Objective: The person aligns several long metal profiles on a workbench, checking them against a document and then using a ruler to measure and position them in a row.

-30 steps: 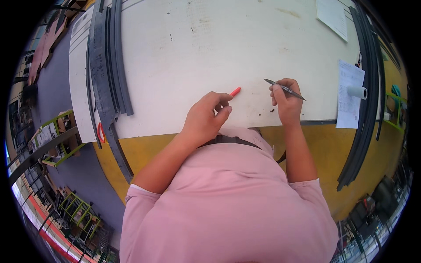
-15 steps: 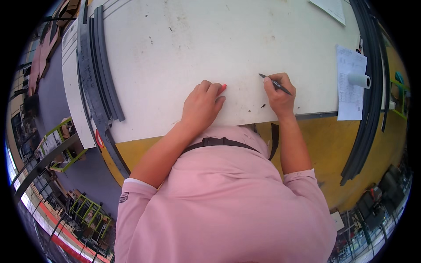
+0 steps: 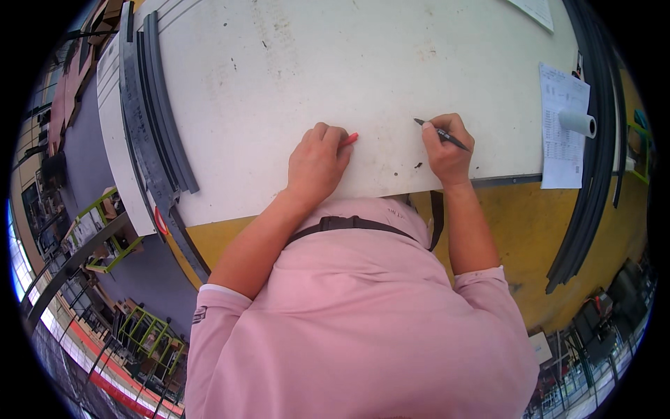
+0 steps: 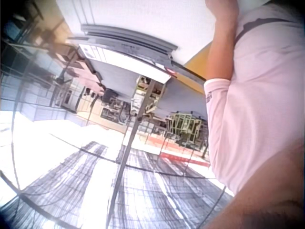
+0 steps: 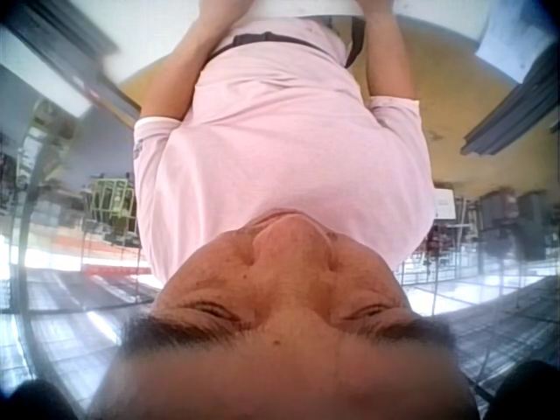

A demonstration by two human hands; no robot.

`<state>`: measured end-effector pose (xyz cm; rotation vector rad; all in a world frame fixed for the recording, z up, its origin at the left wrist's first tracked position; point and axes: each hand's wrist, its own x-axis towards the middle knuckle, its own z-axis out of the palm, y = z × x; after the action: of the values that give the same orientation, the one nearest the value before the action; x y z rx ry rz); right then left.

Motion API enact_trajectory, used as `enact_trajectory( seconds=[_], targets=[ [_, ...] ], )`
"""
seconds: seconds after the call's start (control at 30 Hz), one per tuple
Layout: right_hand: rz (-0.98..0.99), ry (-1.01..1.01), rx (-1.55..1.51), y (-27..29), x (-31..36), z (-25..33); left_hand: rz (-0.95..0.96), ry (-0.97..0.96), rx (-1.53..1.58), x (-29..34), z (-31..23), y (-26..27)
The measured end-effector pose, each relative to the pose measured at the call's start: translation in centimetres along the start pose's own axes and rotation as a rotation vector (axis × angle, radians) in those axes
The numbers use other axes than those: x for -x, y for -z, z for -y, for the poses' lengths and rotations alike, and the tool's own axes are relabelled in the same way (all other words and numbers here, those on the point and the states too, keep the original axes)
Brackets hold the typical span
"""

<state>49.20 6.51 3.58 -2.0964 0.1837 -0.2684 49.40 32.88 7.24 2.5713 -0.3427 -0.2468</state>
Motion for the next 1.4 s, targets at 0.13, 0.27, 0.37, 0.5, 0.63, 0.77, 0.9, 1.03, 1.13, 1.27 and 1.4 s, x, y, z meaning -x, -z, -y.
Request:
enact_trajectory(
  seconds=[0.13, 0.27, 0.37, 0.5, 0.63, 0.77, 0.9, 1.03, 1.13, 1.27, 1.4],
  targets=[
    [0.039, -0.061, -0.144, 0.9, 0.5, 0.2, 0.028, 0.04, 0.041, 0.4, 0.4, 0.1],
    [0.229, -0.137, -0.348, 1.2, 1.3, 4.3, 0.178, 0.251, 0.423, 0.8, -0.6, 2.2],
    [0.386, -0.156, -0.417, 0.7, 2.0, 6.5, 0.273, 0.384, 0.538, 0.8, -1.6, 3.6],
    [0.452, -0.13, -0.411, 0.2, 2.2, 8.1, 0.211, 0.309, 0.621, 1.8, -1.2, 3.7],
    [0.406, -0.141, -0.477, -0.3, 2.8, 8.5, 0.19, 0.282, 0.616, 2.3, -1.2, 4.4],
    [0.411, -0.136, -0.424, -0.2, 3.2, 9.3, 0.171, 0.373, 0.813, 2.8, -0.7, 4.6],
    [0.395, -0.148, -0.358, -0.2, 3.5, 11.1, 0.208, 0.541, 1.399, 2.8, 0.2, 5.2],
    [0.437, -0.039, -0.298, -0.8, 4.1, 12.7, 0.2, 0.712, 1.69, 2.7, 0.1, 6.4],
    [0.464, 0.084, -0.283, -0.9, 4.5, 14.1, 0.213, 0.705, 1.755, 3.0, 0.1, 6.5],
    [0.416, 0.209, -0.255, -1.7, 5.0, 13.9, 0.224, 0.686, 1.751, 3.2, 0.8, 6.5],
    [0.395, 0.169, -0.249, -2.3, 5.4, 14.7, 0.225, 0.669, 1.73, 3.4, 0.9, 6.4]
  ],
)
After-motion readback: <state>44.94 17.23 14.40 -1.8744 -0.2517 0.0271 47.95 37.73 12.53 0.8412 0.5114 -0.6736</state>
